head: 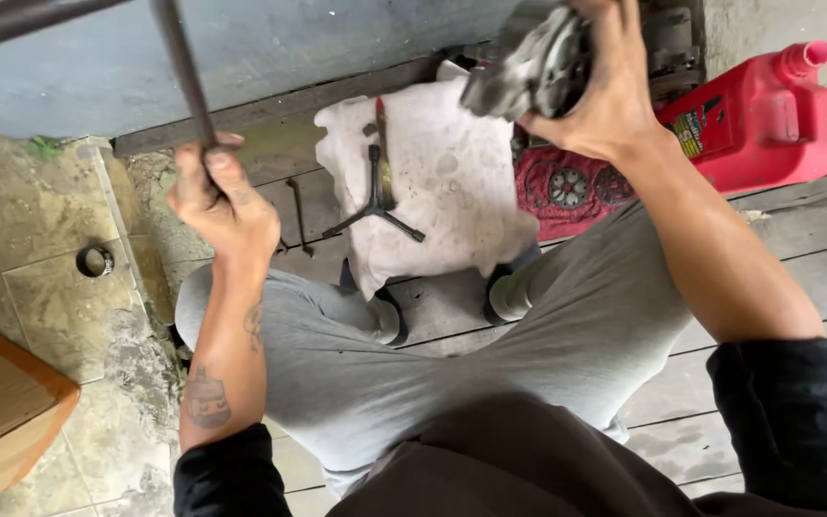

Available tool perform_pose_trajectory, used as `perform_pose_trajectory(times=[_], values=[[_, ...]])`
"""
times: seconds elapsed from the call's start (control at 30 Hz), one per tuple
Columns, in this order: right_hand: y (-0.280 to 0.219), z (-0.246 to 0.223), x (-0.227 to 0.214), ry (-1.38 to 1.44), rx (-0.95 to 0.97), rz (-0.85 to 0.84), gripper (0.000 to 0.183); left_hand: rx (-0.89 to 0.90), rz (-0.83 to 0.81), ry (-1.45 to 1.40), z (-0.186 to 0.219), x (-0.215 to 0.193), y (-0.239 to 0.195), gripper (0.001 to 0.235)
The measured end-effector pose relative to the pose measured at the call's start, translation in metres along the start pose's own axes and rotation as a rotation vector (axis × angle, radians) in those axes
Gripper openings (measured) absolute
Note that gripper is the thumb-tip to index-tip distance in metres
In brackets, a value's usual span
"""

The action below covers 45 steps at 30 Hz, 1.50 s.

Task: The person sits on the floor and uses a metal rod to tap a metal engine part. They then pick up a second matching part, align the two halves, and press them together to assemble the unit. The person rotates the assembled part to check the fit.

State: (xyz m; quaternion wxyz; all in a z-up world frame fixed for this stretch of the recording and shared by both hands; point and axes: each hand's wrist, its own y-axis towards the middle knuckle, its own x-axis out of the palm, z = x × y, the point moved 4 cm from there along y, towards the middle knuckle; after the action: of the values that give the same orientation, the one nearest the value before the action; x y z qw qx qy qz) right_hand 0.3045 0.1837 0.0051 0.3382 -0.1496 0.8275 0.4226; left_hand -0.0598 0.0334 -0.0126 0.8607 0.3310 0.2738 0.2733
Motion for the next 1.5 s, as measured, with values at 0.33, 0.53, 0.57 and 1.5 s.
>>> perform_pose_trajectory(times=[0.33,0.53,0.57,1.5], values=[[-0.062,0.118,0.050,1.043,0.654,0.120,0.098,-0.281,0.008,-0.237,0.004,0.009,0.002,0.034],[-0.040,0.065,0.053,1.410,0.678,0.062,0.045,-0.343,-0.026,-0.275,-0.001,0.013,-0.006,0.035],[-0.038,0.058,0.057,1.589,0.674,0.001,0.026,-0.365,-0.050,-0.319,-0.003,0.015,-0.007,0.035],[-0.030,-0.015,0.052,2.103,1.031,-0.058,0.083,-0.464,-0.348,0.038,-0.146,-0.081,0.009,0.028]])
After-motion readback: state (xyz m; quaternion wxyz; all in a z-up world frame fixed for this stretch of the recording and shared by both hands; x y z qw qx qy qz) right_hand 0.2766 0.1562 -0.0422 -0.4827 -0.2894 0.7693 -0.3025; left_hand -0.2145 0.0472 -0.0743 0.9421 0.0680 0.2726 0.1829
